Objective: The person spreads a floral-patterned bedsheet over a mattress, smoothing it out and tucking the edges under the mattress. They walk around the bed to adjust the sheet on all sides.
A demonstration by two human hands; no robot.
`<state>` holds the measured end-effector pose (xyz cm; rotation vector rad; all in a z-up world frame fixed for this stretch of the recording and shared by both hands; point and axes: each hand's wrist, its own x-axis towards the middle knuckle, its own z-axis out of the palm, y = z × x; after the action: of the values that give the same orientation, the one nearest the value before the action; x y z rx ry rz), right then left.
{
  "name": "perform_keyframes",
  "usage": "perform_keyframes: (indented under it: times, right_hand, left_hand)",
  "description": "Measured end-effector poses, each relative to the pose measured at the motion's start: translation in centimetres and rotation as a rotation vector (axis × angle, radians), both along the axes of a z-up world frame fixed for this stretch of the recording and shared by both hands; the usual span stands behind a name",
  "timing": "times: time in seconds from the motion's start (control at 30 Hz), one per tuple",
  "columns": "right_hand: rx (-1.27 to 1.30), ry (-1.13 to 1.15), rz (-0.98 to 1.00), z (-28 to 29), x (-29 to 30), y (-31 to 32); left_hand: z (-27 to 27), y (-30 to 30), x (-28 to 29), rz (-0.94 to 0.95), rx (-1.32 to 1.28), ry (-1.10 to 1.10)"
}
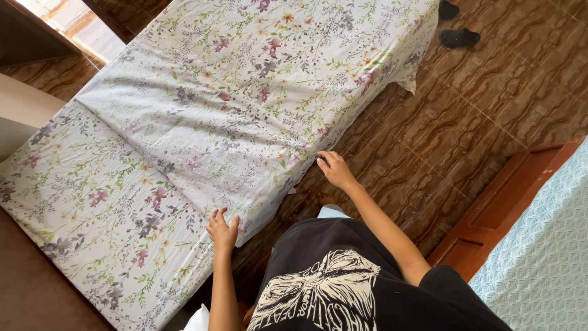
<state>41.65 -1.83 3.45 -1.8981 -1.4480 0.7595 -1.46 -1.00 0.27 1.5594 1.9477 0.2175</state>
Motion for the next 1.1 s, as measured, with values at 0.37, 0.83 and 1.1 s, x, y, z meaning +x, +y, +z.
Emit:
perform_keyframes:
  times: [0.37,0.83,1.1]
  right_hand:
    - [-0.041,-0.059,0.067,0.5,-1.2,0.0]
    - [-0.21,-0.061,0.105,-1.0,-1.6,6.1]
    - [-0.119,-0.122,-0.035,-17.3,0.3,9.0]
  left_hand:
    - [-3.3,-0.7,-2.4,0.044,0.073,-0.222]
    - [-10.2,-0.9,-3.7,0.626,-0.082,-0.624]
    - [-22.6,-1.7,-5.7,0.953,-0.125,-0.575]
